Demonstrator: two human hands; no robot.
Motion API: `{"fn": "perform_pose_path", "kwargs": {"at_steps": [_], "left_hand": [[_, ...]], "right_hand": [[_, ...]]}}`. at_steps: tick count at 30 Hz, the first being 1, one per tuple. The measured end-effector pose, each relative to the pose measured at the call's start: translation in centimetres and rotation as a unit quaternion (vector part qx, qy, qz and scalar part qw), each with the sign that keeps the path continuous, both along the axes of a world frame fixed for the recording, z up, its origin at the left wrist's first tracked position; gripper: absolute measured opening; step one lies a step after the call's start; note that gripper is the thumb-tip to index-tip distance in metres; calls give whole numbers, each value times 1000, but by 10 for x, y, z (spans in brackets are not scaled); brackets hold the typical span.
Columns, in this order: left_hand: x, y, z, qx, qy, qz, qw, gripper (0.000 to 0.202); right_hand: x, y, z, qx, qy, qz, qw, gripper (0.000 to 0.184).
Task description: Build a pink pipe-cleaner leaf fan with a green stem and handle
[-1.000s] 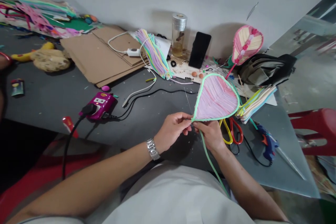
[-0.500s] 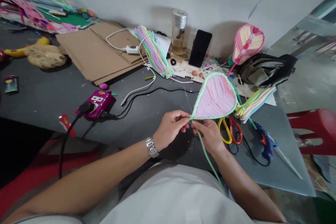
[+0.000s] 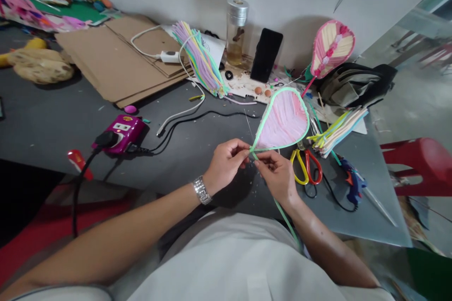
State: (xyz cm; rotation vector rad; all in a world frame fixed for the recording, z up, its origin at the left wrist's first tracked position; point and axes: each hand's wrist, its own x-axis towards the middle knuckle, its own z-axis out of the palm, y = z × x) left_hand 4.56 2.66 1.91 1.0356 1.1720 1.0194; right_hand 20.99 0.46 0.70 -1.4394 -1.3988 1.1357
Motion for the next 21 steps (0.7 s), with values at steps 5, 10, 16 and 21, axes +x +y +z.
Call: {"fn": "perform_pose_path", "kwargs": {"at_steps": [5, 10, 16, 21], "left_hand": [[7, 0, -12, 57, 28, 15, 998, 13], [15, -4, -17, 70, 42, 9, 997, 17], [19, -7, -15, 76, 69, 6, 995, 15], [18, -5, -12, 66, 57, 19, 996, 11]], "right_hand": [[2, 0, 5, 267, -232, 11, 935, 12], [5, 11, 29, 388, -471, 68, 789, 19], [3, 21, 49, 377, -572, 162, 710, 15], [-2, 29, 56, 387, -582, 211, 683, 17]]}}
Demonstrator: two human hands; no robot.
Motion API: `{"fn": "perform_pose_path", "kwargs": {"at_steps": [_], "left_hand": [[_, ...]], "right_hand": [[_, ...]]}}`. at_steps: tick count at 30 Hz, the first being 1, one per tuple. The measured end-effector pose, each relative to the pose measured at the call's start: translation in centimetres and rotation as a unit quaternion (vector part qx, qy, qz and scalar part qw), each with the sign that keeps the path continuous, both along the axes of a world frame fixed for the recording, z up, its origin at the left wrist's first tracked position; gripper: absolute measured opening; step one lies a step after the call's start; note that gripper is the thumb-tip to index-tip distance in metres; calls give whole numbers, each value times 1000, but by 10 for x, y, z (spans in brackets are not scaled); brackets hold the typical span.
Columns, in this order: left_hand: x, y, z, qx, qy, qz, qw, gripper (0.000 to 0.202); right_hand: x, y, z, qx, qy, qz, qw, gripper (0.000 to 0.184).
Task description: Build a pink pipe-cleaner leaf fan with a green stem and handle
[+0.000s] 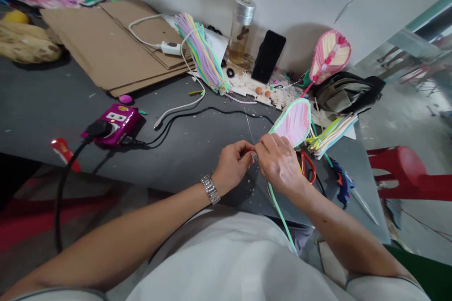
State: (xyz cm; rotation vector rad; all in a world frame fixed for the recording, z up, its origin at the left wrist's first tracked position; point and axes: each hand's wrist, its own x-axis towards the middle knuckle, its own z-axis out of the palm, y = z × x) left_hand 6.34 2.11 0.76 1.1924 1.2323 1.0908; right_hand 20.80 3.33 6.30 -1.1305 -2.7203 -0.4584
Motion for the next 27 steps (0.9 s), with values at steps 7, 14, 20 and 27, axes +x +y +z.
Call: {"fn": "perform_pose_path", "kwargs": {"at_steps": [7, 14, 20, 27], "left_hand": [[-3, 1, 0, -63, -78, -6, 995, 9], [-7, 3, 2, -87, -107, -11, 990, 15], [-6, 4, 8, -113, -122, -16, 986, 17], [-9, 4, 11, -181, -148, -7, 972, 19]], "right_hand": [[3, 9, -7, 11, 2, 64, 998, 21], [13, 5, -15, 44, 68, 89, 993, 20], [19, -3, -25, 57, 96, 80, 991, 13], [29, -9, -40, 69, 110, 82, 988, 22]]}}
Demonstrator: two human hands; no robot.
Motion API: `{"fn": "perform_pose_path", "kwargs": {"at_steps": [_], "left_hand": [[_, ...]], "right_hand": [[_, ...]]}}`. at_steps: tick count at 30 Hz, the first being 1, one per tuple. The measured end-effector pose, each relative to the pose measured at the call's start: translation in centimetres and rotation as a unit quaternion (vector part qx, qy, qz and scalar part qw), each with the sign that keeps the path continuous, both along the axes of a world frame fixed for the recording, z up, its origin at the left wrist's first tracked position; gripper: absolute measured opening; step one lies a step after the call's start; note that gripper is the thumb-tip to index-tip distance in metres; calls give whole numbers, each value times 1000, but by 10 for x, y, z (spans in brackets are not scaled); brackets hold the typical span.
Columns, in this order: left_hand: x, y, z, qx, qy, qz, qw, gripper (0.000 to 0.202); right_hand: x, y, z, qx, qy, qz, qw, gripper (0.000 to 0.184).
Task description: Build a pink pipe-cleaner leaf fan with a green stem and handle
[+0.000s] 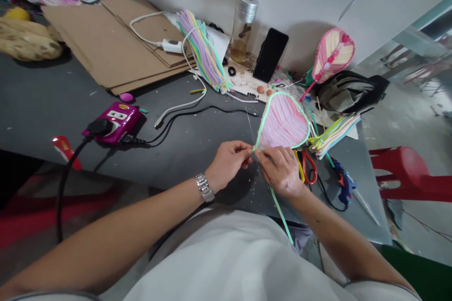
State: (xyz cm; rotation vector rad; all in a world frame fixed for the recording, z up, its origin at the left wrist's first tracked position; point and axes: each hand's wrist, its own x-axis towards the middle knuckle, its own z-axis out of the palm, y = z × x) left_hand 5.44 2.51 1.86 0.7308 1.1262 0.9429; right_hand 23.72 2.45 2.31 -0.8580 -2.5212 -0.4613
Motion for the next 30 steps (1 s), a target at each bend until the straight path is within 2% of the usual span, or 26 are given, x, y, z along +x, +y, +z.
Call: {"fn": "perform_pose_path", "kwargs": {"at_steps": [7, 10, 12, 14, 16, 18, 23, 25, 30], "left_hand": [[4, -2, 2, 16, -12, 8, 1000, 20], [5, -3, 2, 53, 20, 13, 998, 18], [6, -5, 0, 80, 51, 15, 995, 18], [7, -7, -1, 101, 79, 18, 992, 17], [8, -8, -3, 112, 89, 26, 989, 16], [10, -9, -4, 111, 82, 37, 990, 16], [10, -10, -4, 103, 70, 56, 991, 16], [11, -10, -4, 98, 69, 57, 991, 17], [13, -12, -5, 74, 41, 57, 995, 21]], "right_hand": [[-2, -6, -4, -18, 29, -5, 999, 23], [-10, -12, -11, -68, 125, -36, 989, 18], [-19, -17, -16, -128, 239, -75, 960, 13], [-27, -21, -18, -185, 339, -112, 916, 11], [-34, -23, -18, -206, 380, -136, 891, 12], [-37, -23, -17, -190, 365, -151, 899, 14], [-37, -18, -14, -116, 246, -191, 943, 15], [-37, -16, -15, -110, 233, -199, 946, 15], [-39, -15, -20, -130, 276, -194, 932, 17]]}}
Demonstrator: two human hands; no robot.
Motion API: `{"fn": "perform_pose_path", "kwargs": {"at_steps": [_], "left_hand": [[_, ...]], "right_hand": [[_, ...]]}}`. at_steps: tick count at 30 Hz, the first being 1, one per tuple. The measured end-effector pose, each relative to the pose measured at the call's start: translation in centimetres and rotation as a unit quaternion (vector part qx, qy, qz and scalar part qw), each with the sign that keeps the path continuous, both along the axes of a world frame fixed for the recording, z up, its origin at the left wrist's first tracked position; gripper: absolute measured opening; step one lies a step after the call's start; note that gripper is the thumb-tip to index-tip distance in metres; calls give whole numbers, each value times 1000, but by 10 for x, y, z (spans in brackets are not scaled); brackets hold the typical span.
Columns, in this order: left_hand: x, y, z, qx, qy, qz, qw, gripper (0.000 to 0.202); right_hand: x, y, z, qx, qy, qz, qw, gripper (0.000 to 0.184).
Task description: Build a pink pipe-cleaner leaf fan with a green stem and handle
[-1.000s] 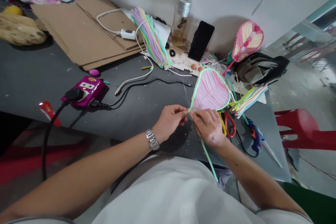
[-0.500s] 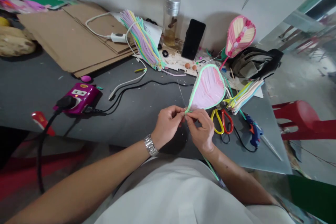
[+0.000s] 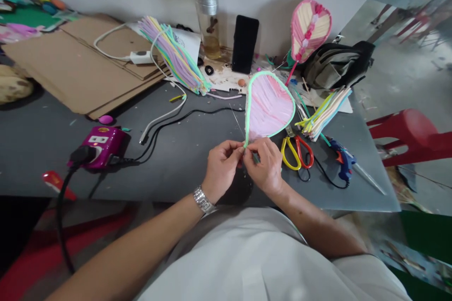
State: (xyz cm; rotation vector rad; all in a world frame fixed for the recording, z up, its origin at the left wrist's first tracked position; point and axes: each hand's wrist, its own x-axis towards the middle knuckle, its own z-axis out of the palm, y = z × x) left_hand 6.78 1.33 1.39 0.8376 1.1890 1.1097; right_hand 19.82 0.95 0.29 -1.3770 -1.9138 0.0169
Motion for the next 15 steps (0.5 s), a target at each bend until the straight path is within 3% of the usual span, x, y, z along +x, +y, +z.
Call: {"fn": "perform_pose_path", "kwargs": {"at_steps": [5, 8, 10, 15], "left_hand": [[2, -1, -1, -17, -5, -2, 1000, 23], [1, 0, 0, -16, 0, -1, 1000, 23], [0, 0, 0, -10, 12, 2, 1000, 24], [-3, -2, -2, 7, 51, -2, 999, 23]], "right_hand": [[-4, -4, -3, -36, 102, -11, 994, 17], [-10, -7, -1, -100, 231, -35, 967, 15], [-15, -9, 1, -155, 331, -47, 930, 14], [-24, -6, -1, -257, 537, -36, 803, 14]]}}
